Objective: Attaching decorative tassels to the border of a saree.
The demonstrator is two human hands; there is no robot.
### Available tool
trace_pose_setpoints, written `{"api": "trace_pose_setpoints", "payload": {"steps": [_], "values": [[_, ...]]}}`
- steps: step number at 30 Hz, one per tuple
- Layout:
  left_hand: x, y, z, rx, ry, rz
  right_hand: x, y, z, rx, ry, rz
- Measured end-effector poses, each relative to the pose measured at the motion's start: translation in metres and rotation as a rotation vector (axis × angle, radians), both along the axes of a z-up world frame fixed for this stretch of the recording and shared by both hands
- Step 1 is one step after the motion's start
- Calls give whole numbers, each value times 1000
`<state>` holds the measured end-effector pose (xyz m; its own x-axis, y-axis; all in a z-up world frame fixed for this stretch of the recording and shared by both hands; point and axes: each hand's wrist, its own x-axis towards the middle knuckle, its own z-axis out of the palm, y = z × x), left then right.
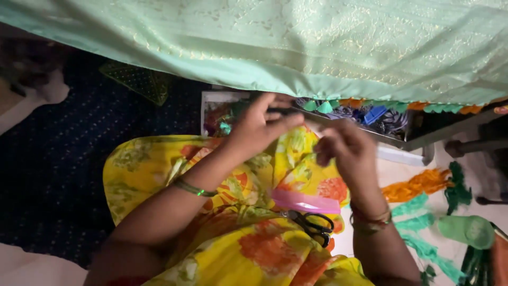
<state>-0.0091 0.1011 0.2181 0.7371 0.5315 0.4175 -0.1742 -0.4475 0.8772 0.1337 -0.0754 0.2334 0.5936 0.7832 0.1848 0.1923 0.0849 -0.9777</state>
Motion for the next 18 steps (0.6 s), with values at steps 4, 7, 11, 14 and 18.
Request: {"api": "trace_pose_setpoints", "payload": {"steps": [4,7,11,14,18], "values": [[14,-4,4,-837,-269,-325,-10,20,0,-136,13,62],[12,-16,1,-821,-240,-311,3,20,-2,-77,156,43],[4,-17,15,-761,-165,-193,-3,21,2,-15,247,63],[-1,-14,19,-738,-145,-194,-9,23,2,12,250,60],[3,-10,14,-718,-143,-219,-4,19,-16,-1,160,27]]}}
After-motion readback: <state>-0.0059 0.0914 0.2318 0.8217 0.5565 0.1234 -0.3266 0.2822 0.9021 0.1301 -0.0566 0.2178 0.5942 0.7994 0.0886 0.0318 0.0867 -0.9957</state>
